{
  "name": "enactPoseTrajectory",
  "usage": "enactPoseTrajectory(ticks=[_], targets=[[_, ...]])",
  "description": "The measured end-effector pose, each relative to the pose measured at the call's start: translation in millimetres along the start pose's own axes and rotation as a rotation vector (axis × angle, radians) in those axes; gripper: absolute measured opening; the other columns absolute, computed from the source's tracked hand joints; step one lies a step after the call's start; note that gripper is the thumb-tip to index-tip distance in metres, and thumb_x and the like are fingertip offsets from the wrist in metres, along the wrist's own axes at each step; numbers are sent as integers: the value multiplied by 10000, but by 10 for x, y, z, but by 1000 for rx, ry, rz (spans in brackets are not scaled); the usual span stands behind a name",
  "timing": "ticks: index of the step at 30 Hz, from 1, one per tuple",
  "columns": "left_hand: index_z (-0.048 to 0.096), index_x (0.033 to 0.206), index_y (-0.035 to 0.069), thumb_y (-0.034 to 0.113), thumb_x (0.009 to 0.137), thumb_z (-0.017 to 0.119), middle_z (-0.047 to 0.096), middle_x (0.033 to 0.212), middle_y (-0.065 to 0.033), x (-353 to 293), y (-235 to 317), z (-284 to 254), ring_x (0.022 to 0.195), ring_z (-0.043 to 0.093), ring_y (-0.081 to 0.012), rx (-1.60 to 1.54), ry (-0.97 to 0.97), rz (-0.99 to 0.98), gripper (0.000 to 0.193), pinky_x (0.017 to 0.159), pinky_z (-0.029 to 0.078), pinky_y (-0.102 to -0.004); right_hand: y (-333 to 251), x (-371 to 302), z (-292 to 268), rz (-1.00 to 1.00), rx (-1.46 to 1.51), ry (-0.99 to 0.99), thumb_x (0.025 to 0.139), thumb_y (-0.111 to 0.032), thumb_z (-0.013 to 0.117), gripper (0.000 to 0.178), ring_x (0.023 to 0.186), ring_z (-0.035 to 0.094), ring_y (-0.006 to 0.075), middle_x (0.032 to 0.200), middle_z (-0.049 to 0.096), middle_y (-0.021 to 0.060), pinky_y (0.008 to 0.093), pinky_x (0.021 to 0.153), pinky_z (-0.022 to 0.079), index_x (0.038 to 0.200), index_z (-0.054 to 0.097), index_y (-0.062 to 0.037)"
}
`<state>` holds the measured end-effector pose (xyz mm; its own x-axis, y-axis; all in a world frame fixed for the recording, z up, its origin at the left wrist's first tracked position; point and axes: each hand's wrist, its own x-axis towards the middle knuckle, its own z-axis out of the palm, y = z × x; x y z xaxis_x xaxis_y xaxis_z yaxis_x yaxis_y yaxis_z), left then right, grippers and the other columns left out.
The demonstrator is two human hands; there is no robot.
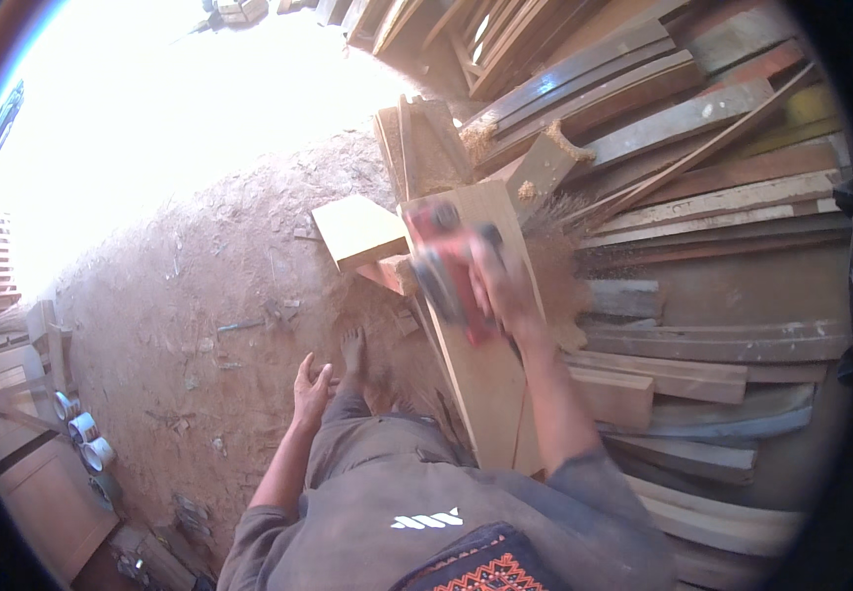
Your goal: The person uses a handheld electric sander to smooth the surface of a wooden plank resting on a workbench. They repeatedly move the sander along the plank, flip it over, and continue sanding the other side.
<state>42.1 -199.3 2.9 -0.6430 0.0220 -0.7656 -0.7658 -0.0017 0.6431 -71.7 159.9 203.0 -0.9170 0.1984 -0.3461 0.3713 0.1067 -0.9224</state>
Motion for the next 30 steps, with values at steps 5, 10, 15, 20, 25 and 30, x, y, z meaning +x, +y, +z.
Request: enactPoseTrajectory(ticks=[5, 10, 15, 20, 25, 30], targets=[[291, 1621, 42, 252, 1035, 692, 678, 1255, -121, -49, 66, 66, 980, 718, -191, -8, -44, 52, 740, 731, 586, -295, -377, 1309, 150, 71, 69, 10, 1037, -452, 536, 501, 454, 407, 53, 670, 455, -46, 266, 400, 339, 1121, 749, -6], [285, 1627, 68, 264, 1029, 698, 635, 1345, -150, -110, -186, -210, 971, 733, -211, -6, 13, -49, 752, 722, 586, -329, -48, 415, 20, 136, 27, 16, 1000, -549, 575, 523, 437, 439, 73, 572, 462, -50, 274, 407, 364, 751, 636, -92], [282, 1626, 64, 244, 1019, 691, 644, 1334, -175, -100, -600, -579, 974, 723, -250, -32, 63, -198, 753, 750, 588, -392, 466, -1568, -158, 238, -113, 94, 1030, -528, 560, 532, 442, 479, 78, 536, 499, -38, 274, 421, 357, 677, 561, -130], [282, 1619, 47, 266, 1011, 695, 633, 1375, -185, -102, -608, -634, 1033, 714, -278, -133, 90, -271, 767, 814, 581, -428, 616, -2146, -173, 330, -58, 139, 1045, -461, 570, 486, 451, 480, 70, 578, 516, -35, 258, 415, 352, 709, 564, -111], [312, 1600, 22, 284, 1018, 687, 607, 1410, -188, -166, -361, -533, 1100, 706, -299, -219, 56, -157, 740, 864, 577, -448, 241, -807, 105, 189, -122, 55, 1040, -512, 553, 508, 441, 475, 69, 574, 509, -37, 260, 403, 356, 714, 569, -123], [319, 1596, 25, 276, 1024, 685, 622, 1391, -185, -225, -285, -541, 1083, 710, -285, -285, 104, -81, 723, 859, 581, -452, -263, 1004, 396, 133, -53, 6, 1022, -549, 547, 524, 441, 441, 69, 591, 463, -47, 268, 398, 362, 863, 707, -76]])
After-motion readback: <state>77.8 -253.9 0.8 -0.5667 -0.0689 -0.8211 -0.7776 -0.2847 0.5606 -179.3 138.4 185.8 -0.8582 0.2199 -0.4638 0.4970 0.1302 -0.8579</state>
